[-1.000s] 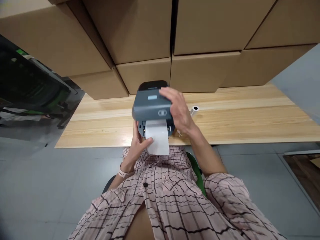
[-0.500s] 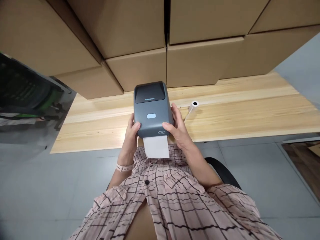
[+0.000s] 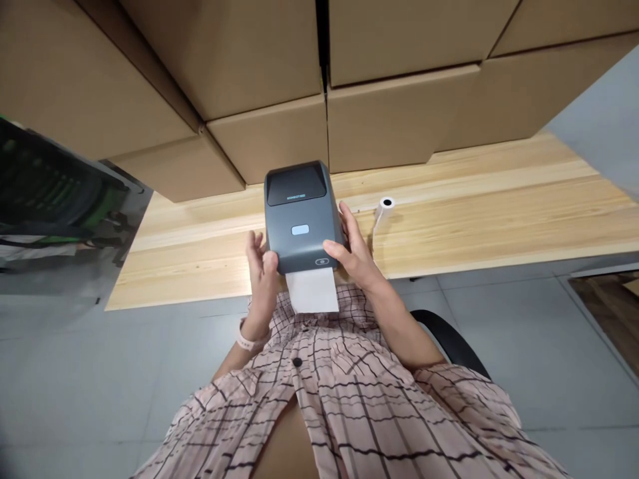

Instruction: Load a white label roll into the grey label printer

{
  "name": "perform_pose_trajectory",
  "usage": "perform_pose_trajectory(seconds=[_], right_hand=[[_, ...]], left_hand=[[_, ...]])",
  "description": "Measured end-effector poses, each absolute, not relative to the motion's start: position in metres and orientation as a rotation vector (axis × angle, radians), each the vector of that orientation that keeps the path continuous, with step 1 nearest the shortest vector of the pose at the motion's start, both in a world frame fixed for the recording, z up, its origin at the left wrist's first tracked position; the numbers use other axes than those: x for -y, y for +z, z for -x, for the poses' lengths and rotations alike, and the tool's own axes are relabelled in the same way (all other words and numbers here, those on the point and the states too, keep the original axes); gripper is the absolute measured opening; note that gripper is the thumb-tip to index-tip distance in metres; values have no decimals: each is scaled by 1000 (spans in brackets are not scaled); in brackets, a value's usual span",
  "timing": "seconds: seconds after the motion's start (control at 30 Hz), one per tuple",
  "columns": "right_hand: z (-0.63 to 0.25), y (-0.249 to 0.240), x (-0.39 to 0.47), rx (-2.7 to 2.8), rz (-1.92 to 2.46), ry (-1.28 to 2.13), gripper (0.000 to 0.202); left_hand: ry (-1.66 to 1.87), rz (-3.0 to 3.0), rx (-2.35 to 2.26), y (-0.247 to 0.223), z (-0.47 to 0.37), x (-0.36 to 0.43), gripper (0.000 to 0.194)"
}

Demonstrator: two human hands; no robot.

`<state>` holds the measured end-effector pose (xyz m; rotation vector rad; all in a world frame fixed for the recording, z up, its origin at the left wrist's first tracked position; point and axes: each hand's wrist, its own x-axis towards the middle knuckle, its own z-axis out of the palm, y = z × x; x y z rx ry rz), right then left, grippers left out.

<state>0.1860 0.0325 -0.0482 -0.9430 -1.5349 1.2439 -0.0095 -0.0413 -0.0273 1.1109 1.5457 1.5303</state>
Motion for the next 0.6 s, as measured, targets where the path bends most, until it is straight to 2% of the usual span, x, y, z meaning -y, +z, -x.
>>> perform_pose_trajectory(seconds=[0.07, 0.13, 0.23, 0.3, 0.47, 0.53, 0.6], right_hand=[[-185, -49, -33, 1553, 957, 1207, 95], [-183, -52, -34, 1568, 981, 1146, 86], [-182, -58, -34, 1602, 980, 1070, 76], [-181, -62, -35, 1645, 962, 1042, 75], [-182, -62, -34, 1736, 955, 955, 74], [-184, -51, -31, 1761, 979, 787, 72], [-186, -34, -28, 1831, 1017, 536, 61]], left_hand=[[1669, -1120, -1715, -34, 3, 65, 56], [1560, -1121, -1712, -40, -3, 84, 36], [1184, -988, -1485, -43, -7, 94, 44], [1067, -824, -1322, -40, -7, 91, 49], [1036, -653, -1083, -20, -6, 85, 49], [1041, -684, -1102, -16, -6, 88, 47], [1036, -758, -1170, -17, -3, 90, 46]])
